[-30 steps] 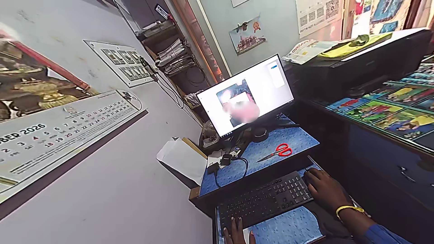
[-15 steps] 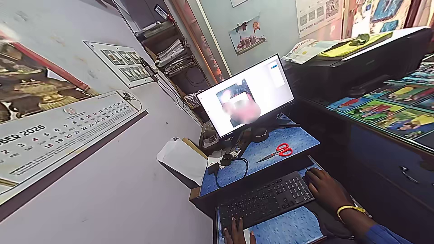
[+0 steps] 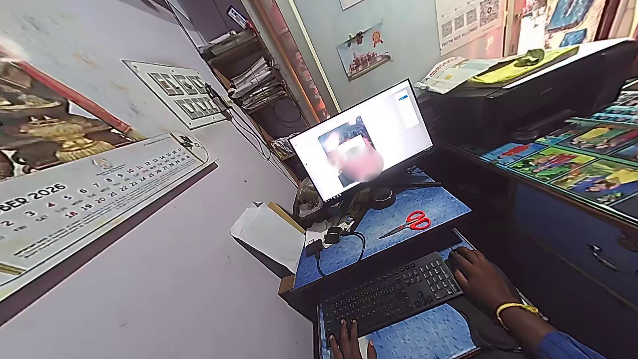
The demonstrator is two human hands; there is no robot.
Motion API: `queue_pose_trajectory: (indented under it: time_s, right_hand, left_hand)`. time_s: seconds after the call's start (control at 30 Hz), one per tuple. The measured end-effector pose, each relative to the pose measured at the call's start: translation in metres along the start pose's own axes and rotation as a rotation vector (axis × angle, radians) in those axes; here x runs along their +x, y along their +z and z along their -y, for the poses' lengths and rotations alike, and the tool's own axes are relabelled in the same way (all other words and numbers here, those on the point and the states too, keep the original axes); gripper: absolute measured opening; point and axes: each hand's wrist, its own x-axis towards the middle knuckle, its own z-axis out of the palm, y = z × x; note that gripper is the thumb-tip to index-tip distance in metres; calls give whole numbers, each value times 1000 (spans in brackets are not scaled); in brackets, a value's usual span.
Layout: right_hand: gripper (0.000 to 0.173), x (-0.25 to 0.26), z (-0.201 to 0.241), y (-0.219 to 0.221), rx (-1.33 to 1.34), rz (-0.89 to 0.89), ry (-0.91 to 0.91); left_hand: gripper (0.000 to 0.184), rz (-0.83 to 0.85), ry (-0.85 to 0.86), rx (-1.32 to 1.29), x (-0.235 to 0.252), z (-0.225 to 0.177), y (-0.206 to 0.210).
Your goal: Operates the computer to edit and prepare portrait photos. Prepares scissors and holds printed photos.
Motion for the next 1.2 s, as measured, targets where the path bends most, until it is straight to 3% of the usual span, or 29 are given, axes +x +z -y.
queue_pose_trajectory:
  time_s: [1.2]
  right_hand:
    - [46, 0, 4, -7, 23, 63, 37]
  left_hand:
    - [64, -12, -3, 21, -1, 2, 6]
